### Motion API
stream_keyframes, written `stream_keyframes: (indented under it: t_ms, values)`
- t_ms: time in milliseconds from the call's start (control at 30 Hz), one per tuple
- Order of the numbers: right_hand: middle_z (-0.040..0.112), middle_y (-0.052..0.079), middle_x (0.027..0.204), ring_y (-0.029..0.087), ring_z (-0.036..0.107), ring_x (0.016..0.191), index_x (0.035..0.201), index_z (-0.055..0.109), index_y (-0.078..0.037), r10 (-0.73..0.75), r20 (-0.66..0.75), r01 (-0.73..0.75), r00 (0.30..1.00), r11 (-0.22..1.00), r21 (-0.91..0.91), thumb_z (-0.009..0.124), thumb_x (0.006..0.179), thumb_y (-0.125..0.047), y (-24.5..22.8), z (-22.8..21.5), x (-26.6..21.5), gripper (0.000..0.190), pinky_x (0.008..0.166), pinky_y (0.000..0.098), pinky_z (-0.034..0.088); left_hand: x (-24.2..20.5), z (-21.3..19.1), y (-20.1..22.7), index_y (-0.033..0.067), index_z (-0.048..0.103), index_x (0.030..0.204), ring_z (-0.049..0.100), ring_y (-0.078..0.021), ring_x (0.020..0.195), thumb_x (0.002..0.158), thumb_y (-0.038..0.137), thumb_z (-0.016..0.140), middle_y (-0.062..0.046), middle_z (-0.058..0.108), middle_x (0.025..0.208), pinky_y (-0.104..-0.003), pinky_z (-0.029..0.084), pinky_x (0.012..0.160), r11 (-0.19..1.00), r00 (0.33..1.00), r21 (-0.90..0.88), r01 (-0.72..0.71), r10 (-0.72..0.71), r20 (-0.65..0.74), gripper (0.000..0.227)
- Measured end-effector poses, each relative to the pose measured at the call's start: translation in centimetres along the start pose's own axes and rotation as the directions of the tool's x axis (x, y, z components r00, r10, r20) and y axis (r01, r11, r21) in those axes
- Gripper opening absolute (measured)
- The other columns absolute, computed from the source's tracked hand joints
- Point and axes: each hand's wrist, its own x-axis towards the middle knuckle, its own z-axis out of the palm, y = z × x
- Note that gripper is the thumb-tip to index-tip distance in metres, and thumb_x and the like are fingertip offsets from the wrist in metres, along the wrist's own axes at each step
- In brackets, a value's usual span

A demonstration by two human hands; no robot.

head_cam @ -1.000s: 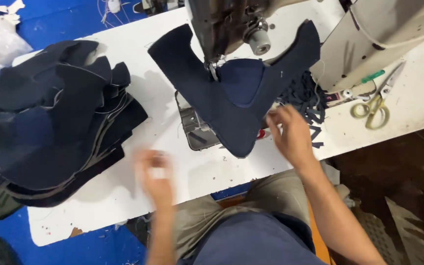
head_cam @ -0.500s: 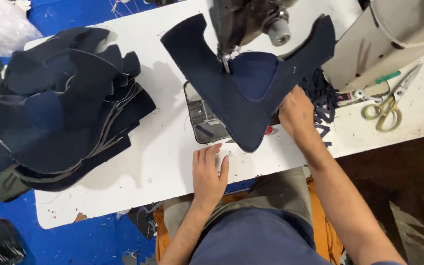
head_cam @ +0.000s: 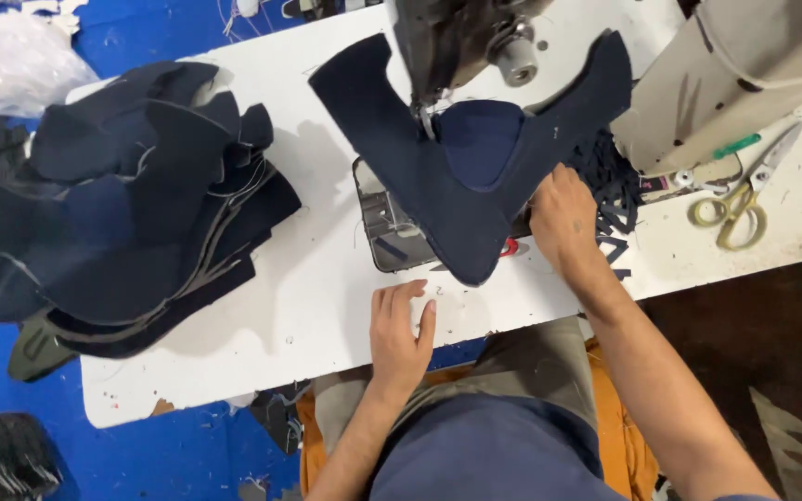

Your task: The person sews dark blue glove pieces using a sewing machine, repeatedly aligning the fabric under the needle and guiding it through the machine. They trim excess threads with scissors and handle multiple glove pieces from a pile on the table.

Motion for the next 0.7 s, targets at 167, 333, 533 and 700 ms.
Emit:
stream_keyframes:
  t_ms: [167,333,533,700]
  values:
    - [0.062,0.023,0.109,0.043,0.059,0.097,0.123,0.064,0.003,0.011,-0.004,-0.011,1.0,1.0,0.001,0.061,0.081,0.008,-0.6,0.0,0.0,0.043,0.084,0.0513,0.049,0.1,-0.1,0.6,0.001,0.065,0.113,0.06,-0.0345,0.101,0.092,0.006,0.068,-0.013,0.067,0.105,-0.045,0.049,0.088,0.999,0.999,-0.042,0.024,-0.022,0.036,0.022]
    - [0.064,0.021,0.101,0.042,0.061,0.093,0.111,0.064,0.001,-0.008,-0.012,0.008,1.0,1.0,0.005,0.063,0.078,0.007,-2.4,-4.0,0.0,0.034,0.08,0.0497,0.05,1.1,0.3,2.1,0.0034,0.065,0.112,0.062,-0.0336,0.1,0.092,0.006,0.069,-0.012,0.068,0.104,-0.044,0.051,0.087,0.993,1.0,-0.12,-0.02,0.022,0.01,0.02]
    - [0.072,0.011,0.09,0.023,0.071,0.078,0.104,0.066,0.0,0.183,0.226,-0.286,0.957,0.743,0.605,0.068,0.087,0.005,-8.2,-6.8,-6.4,0.018,0.068,0.0331,0.055,2.4,2.0,1.8,0.001,0.065,0.114,0.064,-0.0168,0.078,0.09,0.011,0.074,-0.007,0.07,0.089,-0.032,0.052,0.065,0.827,0.924,-0.422,0.371,-0.282,0.26,0.028]
    - [0.069,0.005,0.088,0.012,0.073,0.075,0.102,0.067,0.004,0.252,0.336,-0.42,0.908,0.571,0.706,0.069,0.091,0.002,-10.6,-6.0,-8.5,0.011,0.066,0.0274,0.059,1.5,3.5,0.0,-0.0041,0.072,0.105,0.063,-0.0069,0.074,0.095,0.013,0.073,-0.005,0.072,0.088,-0.026,0.053,0.065,0.465,0.822,-0.682,0.565,-0.393,0.413,0.02]
